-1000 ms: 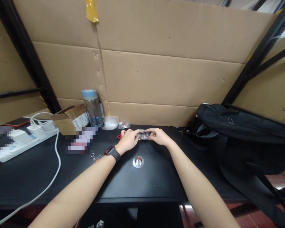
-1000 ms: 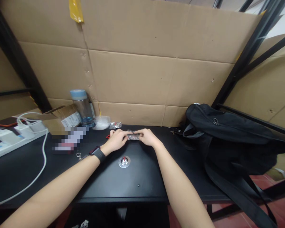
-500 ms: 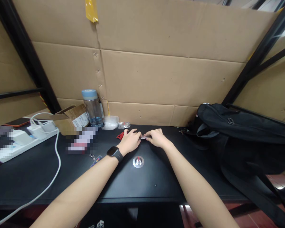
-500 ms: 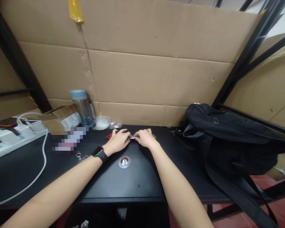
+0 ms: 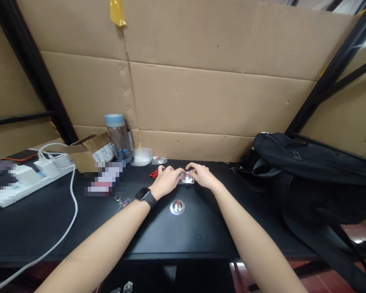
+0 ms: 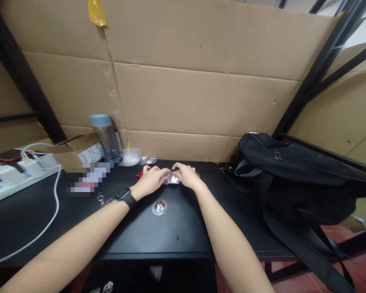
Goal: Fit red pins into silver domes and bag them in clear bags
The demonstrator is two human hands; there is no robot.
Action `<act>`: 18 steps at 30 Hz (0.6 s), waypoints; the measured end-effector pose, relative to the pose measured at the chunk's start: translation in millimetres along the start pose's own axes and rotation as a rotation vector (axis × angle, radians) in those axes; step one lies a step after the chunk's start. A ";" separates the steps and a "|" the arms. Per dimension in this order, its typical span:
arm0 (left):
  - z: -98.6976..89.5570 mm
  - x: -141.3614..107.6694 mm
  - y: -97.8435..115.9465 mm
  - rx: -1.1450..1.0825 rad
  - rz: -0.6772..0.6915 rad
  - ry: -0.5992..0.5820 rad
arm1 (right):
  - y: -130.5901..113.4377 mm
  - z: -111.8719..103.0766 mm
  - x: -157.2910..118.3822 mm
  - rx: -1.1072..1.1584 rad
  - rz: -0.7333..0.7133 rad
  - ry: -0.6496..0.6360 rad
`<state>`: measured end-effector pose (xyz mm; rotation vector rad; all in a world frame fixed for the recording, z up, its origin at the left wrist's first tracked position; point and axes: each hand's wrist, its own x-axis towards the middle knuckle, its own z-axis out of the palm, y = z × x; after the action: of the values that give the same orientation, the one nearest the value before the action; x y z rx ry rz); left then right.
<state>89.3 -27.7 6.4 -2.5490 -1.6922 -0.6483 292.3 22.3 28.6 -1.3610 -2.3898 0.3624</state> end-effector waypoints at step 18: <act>11.0 -1.9 -1.8 0.082 0.067 -0.017 | -10.8 -2.3 -5.2 -0.202 -0.145 -0.047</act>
<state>90.7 -26.0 -4.7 -2.5489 -1.5955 -0.5428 287.4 12.5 33.9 -1.2624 -2.6043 0.1164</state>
